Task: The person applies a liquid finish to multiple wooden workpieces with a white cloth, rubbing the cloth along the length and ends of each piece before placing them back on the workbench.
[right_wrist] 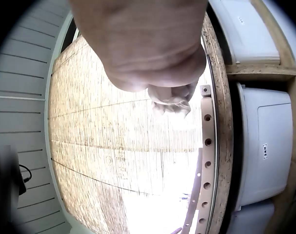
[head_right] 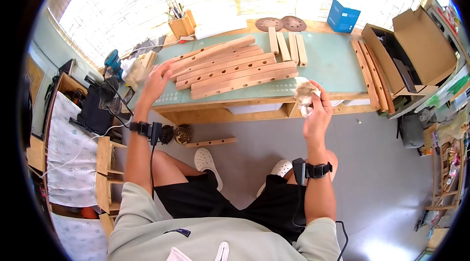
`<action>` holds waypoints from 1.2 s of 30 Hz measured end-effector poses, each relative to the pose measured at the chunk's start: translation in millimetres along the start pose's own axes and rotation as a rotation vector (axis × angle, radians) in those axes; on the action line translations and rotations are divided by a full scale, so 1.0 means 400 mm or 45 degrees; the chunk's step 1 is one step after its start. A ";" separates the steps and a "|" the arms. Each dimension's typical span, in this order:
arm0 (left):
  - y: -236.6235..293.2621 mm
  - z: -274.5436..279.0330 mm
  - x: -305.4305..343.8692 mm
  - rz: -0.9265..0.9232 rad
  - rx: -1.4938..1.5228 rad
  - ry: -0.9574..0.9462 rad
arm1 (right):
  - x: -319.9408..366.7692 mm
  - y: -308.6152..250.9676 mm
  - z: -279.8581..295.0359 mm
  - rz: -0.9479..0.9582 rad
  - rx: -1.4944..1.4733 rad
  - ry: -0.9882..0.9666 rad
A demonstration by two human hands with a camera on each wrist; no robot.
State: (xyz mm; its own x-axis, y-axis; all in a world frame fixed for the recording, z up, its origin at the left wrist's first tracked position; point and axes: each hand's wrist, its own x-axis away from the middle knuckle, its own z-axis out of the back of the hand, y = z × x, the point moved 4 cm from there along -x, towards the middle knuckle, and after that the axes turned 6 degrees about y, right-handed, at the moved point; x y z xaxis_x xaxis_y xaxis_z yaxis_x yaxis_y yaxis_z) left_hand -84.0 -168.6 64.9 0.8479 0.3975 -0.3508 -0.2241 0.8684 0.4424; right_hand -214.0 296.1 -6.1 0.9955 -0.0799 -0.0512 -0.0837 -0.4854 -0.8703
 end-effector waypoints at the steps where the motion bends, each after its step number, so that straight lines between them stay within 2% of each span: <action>1: 0.038 -0.008 -0.024 -0.007 -0.013 -0.004 | -0.001 -0.009 -0.001 -0.005 -0.012 0.007; 3: 0.153 -0.050 -0.069 -0.189 -0.316 0.184 | 0.000 -0.020 -0.002 0.000 -0.060 0.092; 5: 0.302 -0.120 -0.109 -0.209 0.049 -0.024 | -0.006 -0.017 0.006 -0.007 -0.069 0.103; 7: 0.438 -0.228 -0.149 -0.306 0.244 -0.203 | -0.013 -0.013 0.016 -0.009 -0.071 0.115; 9: 0.541 -0.346 -0.205 -0.327 0.222 -0.347 | -0.019 -0.001 0.022 -0.049 -0.022 0.116; 11: 0.591 -0.446 -0.247 -0.496 -0.021 -0.236 | -0.017 -0.003 0.023 -0.048 -0.011 0.113; 13: 0.625 -0.505 -0.274 -0.416 -0.094 -0.329 | -0.013 -0.009 0.021 -0.027 -0.021 0.099; 14: 0.631 -0.533 -0.284 -0.335 -0.177 -0.423 | -0.013 -0.010 0.022 -0.023 -0.013 0.103; 16: 0.631 -0.572 -0.301 -0.313 -0.261 -0.415 | -0.015 -0.013 0.029 -0.010 -0.008 0.125; 18: 0.623 -0.573 -0.311 -0.323 -0.218 -0.280 | -0.027 -0.002 0.049 -0.010 -0.003 0.122; 19: 0.622 -0.564 -0.324 -0.194 -0.041 -0.212 | -0.032 0.002 0.055 -0.017 -0.005 0.118; 20: 0.615 -0.558 -0.327 -0.193 -0.042 -0.214 | -0.034 0.005 0.059 -0.025 -0.008 0.114; 22: 0.616 -0.465 -0.311 -0.104 0.349 -0.128 | -0.029 -0.007 0.058 -0.039 -0.032 0.121; 24: 0.613 -0.375 -0.226 -0.267 0.481 -0.062 | -0.022 -0.017 0.057 -0.060 -0.051 0.119; 26: 0.606 -0.268 -0.078 -0.569 0.451 0.139 | -0.017 -0.024 0.062 -0.042 -0.056 0.156; 28: 0.564 -0.222 0.063 -0.378 0.529 -0.039 | -0.007 -0.022 0.057 -0.043 -0.052 0.148; 31: 0.473 -0.252 0.210 -0.465 0.498 0.052 | 0.021 -0.014 0.033 0.238 0.250 0.012; 32: 0.447 -0.266 0.232 -0.445 0.503 0.051 | 0.034 0.000 0.017 0.227 0.264 0.003; 34: 0.406 -0.305 0.254 -0.114 0.713 -0.025 | 0.064 0.005 -0.039 0.540 0.642 -0.138; 35: 0.380 -0.333 0.257 0.000 0.875 0.006 | 0.074 0.012 -0.056 0.586 0.755 -0.179; 36: 0.373 -0.343 0.260 0.009 0.890 0.011 | 0.073 0.023 -0.067 0.591 0.770 -0.189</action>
State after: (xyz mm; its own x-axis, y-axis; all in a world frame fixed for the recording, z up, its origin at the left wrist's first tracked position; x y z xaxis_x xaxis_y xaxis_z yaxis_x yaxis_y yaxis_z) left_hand -95.4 43.1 -18.7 0.8429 0.4072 -0.3517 0.1349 0.4727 0.8708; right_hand -186.9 265.9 -2.4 0.8637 -0.0209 -0.5036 -0.4969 0.1323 -0.8577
